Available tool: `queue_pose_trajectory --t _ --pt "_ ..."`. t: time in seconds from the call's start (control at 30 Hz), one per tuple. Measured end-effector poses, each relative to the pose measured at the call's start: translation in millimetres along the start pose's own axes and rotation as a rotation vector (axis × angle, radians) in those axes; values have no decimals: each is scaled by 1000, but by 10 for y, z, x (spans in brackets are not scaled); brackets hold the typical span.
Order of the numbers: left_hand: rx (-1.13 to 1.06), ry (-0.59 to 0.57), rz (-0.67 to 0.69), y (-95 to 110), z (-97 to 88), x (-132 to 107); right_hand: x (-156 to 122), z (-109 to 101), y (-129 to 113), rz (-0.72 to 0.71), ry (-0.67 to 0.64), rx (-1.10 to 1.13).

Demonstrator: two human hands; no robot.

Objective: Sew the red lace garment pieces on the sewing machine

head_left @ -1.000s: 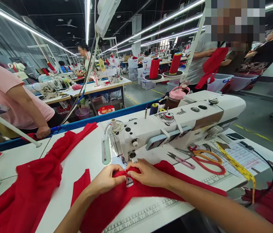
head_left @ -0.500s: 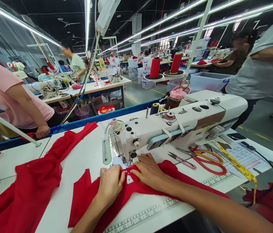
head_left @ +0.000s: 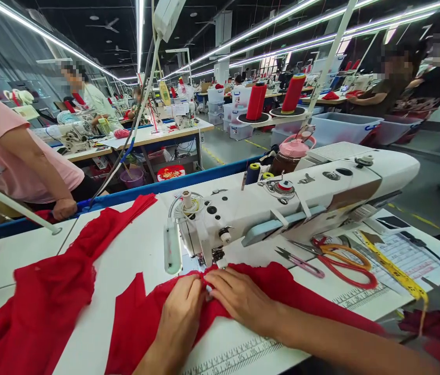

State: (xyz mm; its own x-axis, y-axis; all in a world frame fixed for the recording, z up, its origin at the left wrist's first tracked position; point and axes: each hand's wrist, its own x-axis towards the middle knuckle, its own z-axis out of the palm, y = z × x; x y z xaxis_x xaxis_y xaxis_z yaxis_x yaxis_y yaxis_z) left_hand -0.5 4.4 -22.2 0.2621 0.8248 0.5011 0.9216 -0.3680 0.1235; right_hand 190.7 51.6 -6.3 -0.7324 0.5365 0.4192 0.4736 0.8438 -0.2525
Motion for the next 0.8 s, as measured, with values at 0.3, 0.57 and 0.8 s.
queue_pose_trajectory --t 0.3,0.57,0.8 --pt "125 34 150 -216 95 -224 -58 -32 152 95 4 -36" --pt "134 6 217 -368 237 -301 -7 -82 150 126 -14 -58" --pt "146 -15 232 -367 189 -282 -24 -62 171 117 -18 -40"
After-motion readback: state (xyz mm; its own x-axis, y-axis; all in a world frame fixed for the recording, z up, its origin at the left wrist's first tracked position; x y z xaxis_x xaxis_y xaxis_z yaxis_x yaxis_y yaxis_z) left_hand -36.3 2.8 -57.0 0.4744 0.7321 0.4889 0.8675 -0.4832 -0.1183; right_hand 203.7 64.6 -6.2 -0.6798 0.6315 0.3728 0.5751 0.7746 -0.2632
